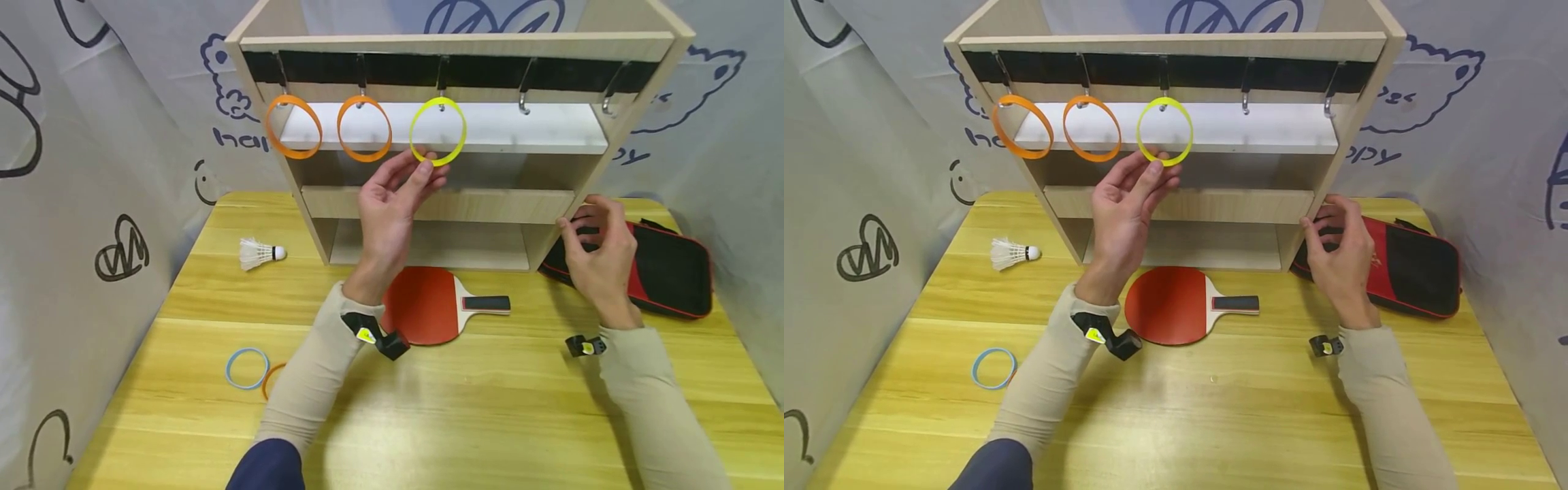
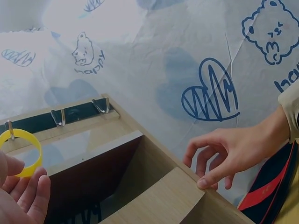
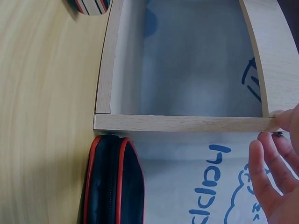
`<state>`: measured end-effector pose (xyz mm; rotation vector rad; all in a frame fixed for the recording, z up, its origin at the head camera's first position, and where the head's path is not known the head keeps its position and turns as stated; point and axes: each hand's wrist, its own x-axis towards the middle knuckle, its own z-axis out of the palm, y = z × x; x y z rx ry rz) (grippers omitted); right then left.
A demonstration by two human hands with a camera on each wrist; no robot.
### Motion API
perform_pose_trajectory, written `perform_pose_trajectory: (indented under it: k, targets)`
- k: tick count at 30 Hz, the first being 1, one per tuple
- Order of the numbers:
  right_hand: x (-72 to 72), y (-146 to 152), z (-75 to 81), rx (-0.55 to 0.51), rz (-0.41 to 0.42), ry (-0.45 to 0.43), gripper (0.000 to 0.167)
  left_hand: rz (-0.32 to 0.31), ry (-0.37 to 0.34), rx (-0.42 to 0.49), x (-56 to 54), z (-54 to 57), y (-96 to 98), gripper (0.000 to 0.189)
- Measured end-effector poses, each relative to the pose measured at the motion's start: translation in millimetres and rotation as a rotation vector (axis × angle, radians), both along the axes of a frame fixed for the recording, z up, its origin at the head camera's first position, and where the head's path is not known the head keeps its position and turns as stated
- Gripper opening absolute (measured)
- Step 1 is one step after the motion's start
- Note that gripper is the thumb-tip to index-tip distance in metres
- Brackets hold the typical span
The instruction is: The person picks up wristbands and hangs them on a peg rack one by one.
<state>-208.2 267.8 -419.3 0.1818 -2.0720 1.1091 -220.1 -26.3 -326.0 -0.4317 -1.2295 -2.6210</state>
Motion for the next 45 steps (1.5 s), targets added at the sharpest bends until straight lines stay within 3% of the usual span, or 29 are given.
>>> perform_pose_trajectory:
  k: [10, 25, 35, 39, 45]
  targets:
    - [1.9, 3.5, 0.3, 0.036, 0.014, -0.004, 0.045, 0.018, -0.008, -0.049, 7.1, -16.3, -10.1, 0.033]
    - [-0.8, 1.1, -1.0, 0.011, -0.006, -0.005, 0.046, 0.095, -0.065, -0.114, 19.4, -41.8, -45.7, 0.023]
    - [-0.1, -0.3, -2.6, 0.020, -0.004, -0.010, 0.046, 0.109, -0.130, -0.180, 23.4, -56.7, -74.7, 0.027]
    - [-0.4, 0.6, -1.7, 0.043, 0.011, 0.000, 0.045, 0.071, -0.139, -0.279, 23.9, -62.9, -90.5, 0.021]
    - [-2.0, 1.4, -2.2, 0.039, 0.013, -0.010, 0.043, -0.046, -0.195, -0.495, 25.7, -80.3, -119.4, 0.020]
